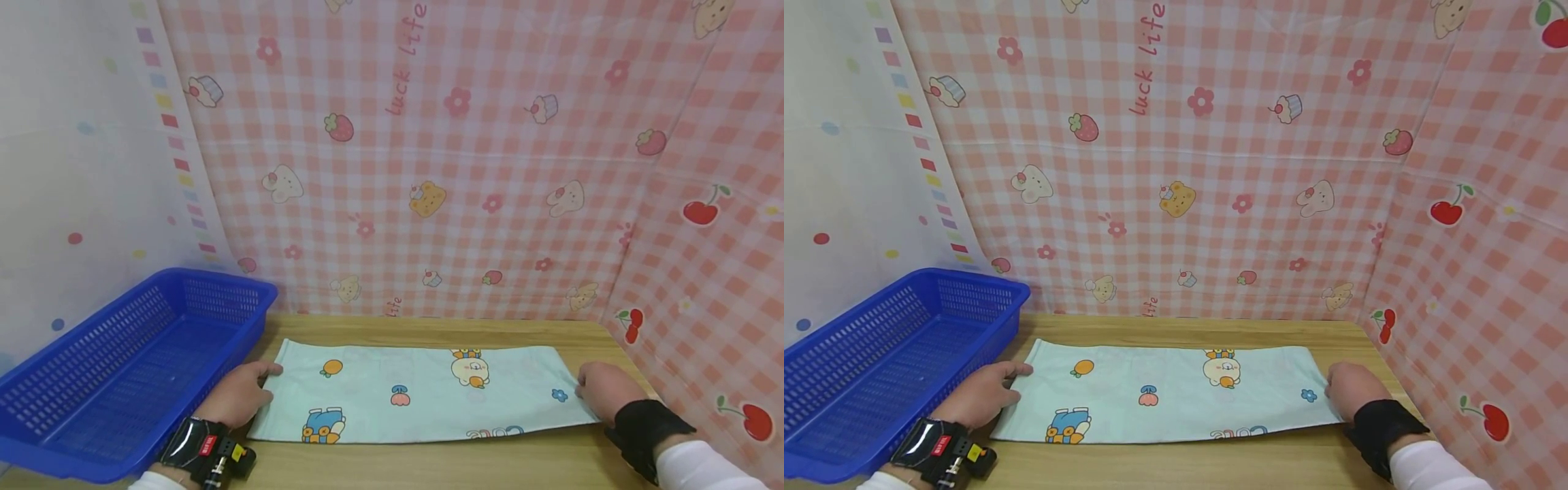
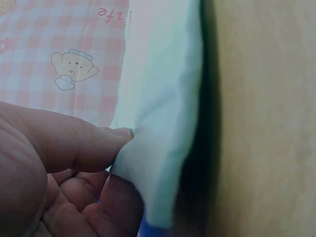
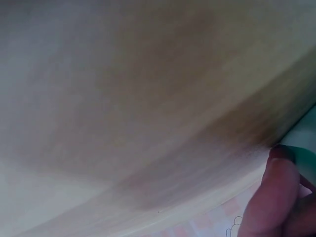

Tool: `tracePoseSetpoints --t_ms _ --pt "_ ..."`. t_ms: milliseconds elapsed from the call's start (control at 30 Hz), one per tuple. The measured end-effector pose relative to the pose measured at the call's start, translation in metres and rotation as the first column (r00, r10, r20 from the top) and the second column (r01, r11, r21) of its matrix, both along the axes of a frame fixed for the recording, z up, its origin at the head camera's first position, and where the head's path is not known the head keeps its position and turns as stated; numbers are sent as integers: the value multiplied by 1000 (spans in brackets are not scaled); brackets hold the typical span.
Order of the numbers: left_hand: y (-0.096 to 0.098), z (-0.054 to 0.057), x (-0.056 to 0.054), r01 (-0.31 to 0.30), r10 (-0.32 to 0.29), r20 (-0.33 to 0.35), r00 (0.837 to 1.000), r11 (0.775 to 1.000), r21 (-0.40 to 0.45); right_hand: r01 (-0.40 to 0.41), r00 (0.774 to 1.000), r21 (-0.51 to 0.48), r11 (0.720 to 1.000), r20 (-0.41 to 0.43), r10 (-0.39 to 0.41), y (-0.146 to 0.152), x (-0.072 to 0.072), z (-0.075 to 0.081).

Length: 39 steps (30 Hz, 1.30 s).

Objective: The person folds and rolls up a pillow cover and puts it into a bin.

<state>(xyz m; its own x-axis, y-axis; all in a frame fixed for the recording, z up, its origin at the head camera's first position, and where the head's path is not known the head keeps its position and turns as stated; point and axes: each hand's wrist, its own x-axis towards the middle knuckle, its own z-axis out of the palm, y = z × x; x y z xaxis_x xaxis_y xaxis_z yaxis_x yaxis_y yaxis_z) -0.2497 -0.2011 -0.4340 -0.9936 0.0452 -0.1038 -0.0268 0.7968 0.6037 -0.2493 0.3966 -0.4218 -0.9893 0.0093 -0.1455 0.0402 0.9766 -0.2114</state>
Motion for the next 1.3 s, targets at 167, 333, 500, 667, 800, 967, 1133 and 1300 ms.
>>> tracePoseSetpoints --t_ms 167,333,500,667,800,967,1133,1300 --pt "0 0 0 -2 2 0 1000 1000 1 14 1000 6 1000 10 -14 0 -1 -1" --pt "0 -1 0 -1 1 -3 1000 1000 9 30 999 28 999 19 -31 -1 0 -1" --pt "0 -1 0 2 -2 -4 1000 1000 8 33 999 38 999 25 -34 -2 2 1" --pt "1 -1 0 0 0 -1 1000 1000 -8 53 998 8 999 15 -53 -4 3 2" --pt "1 0 0 0 0 -4 1000 1000 -26 32 998 17 999 -52 -31 -11 6 6" --pt "4 5 3 15 -16 -21 1000 997 -69 -64 989 23 998 -129 66 -32 16 5" --pt "12 11 8 48 -54 -62 997 994 -98 -178 982 -11 984 -65 177 -53 28 -1" --pt "26 16 16 96 -102 -56 993 991 -95 -192 980 -44 980 51 194 -65 35 -6"
